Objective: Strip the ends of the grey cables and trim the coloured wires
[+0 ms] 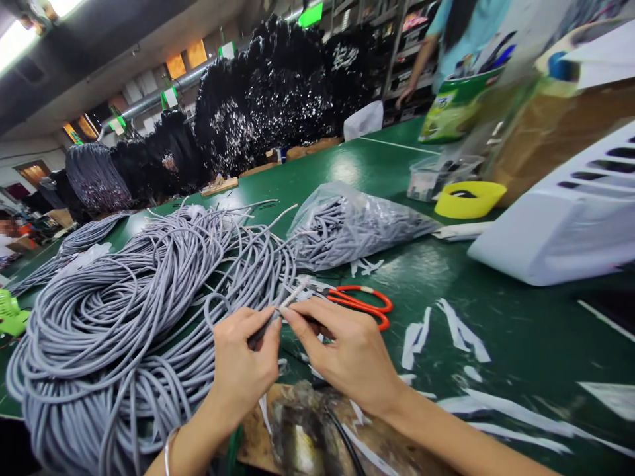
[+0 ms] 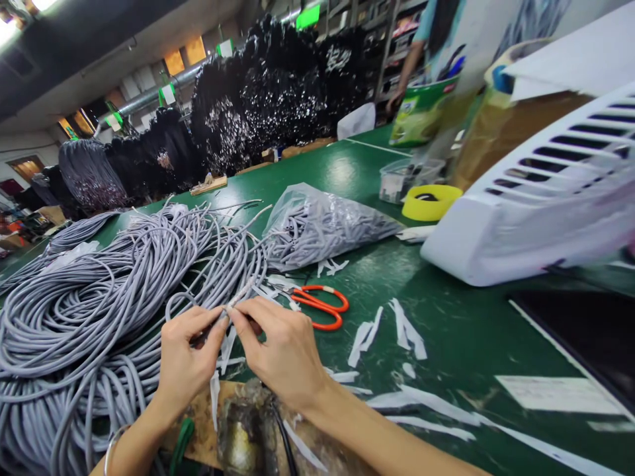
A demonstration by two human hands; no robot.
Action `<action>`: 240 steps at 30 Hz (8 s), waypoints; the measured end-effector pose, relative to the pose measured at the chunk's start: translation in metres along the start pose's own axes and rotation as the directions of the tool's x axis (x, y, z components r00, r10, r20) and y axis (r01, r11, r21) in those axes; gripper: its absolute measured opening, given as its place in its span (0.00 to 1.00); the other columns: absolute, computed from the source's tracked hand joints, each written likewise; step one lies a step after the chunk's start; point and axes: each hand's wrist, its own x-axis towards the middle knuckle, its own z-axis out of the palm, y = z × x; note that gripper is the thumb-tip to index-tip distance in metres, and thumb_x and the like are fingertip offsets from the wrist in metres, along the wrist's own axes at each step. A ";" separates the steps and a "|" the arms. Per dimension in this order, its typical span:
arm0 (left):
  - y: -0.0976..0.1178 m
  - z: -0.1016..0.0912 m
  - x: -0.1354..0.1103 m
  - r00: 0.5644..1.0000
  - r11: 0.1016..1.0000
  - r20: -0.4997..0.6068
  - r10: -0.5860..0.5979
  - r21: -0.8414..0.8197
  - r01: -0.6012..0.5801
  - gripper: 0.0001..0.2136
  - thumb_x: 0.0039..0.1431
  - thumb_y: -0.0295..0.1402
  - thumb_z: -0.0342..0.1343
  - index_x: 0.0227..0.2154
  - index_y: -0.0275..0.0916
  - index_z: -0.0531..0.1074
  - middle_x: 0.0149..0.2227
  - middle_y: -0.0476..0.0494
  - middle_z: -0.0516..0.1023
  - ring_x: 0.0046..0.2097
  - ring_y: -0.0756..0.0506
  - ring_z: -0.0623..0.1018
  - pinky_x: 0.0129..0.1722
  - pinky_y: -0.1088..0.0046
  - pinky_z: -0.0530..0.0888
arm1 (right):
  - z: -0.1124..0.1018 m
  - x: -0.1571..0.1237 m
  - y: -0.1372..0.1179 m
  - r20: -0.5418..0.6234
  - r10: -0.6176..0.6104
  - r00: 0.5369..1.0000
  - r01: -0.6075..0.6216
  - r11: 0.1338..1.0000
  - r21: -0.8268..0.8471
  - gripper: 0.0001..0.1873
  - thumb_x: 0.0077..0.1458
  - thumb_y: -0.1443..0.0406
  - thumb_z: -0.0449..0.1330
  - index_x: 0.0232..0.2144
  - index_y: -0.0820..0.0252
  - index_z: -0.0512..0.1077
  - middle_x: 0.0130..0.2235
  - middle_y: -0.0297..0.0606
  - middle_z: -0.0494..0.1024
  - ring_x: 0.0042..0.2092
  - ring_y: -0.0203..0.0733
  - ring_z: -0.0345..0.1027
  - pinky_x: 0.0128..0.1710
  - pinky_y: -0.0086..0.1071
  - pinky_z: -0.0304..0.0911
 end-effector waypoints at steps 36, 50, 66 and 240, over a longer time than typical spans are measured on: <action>0.005 -0.004 0.006 0.999 0.997 -0.050 -0.010 -0.081 0.006 0.13 0.59 0.30 0.45 0.27 0.34 0.74 0.23 0.46 0.75 0.23 0.51 0.70 0.23 0.78 0.64 | -0.002 0.005 -0.001 -0.085 -0.105 0.991 0.105 0.994 -0.012 0.11 0.57 0.69 0.51 0.24 0.63 0.68 0.22 0.34 0.72 0.21 0.33 0.64 0.23 0.26 0.57; 0.001 0.006 0.000 0.977 0.967 -0.081 0.199 0.181 -0.182 0.12 0.56 0.26 0.46 0.33 0.30 0.75 0.18 0.45 0.71 0.19 0.50 0.67 0.20 0.76 0.62 | -0.002 0.003 -0.005 -0.074 -0.018 0.997 0.021 0.999 0.042 0.12 0.56 0.70 0.51 0.22 0.63 0.68 0.19 0.33 0.71 0.19 0.30 0.62 0.20 0.23 0.57; 0.003 -0.001 0.001 0.998 0.997 -0.024 0.059 0.046 -0.058 0.12 0.56 0.26 0.44 0.28 0.33 0.74 0.15 0.49 0.68 0.16 0.53 0.64 0.17 0.77 0.56 | 0.004 0.001 -0.006 -0.159 -0.249 0.955 0.242 0.968 -0.058 0.08 0.55 0.72 0.53 0.24 0.63 0.68 0.19 0.35 0.72 0.20 0.33 0.65 0.22 0.25 0.58; -0.015 -0.018 0.017 0.963 0.909 -0.017 -0.269 -0.337 0.248 0.16 0.56 0.38 0.45 0.18 0.35 0.66 0.15 0.54 0.54 0.20 0.53 0.55 0.20 0.77 0.55 | -0.014 0.002 -0.017 -0.056 -0.236 0.970 0.242 0.922 0.301 0.10 0.55 0.70 0.51 0.24 0.60 0.67 0.18 0.31 0.69 0.20 0.32 0.62 0.21 0.25 0.58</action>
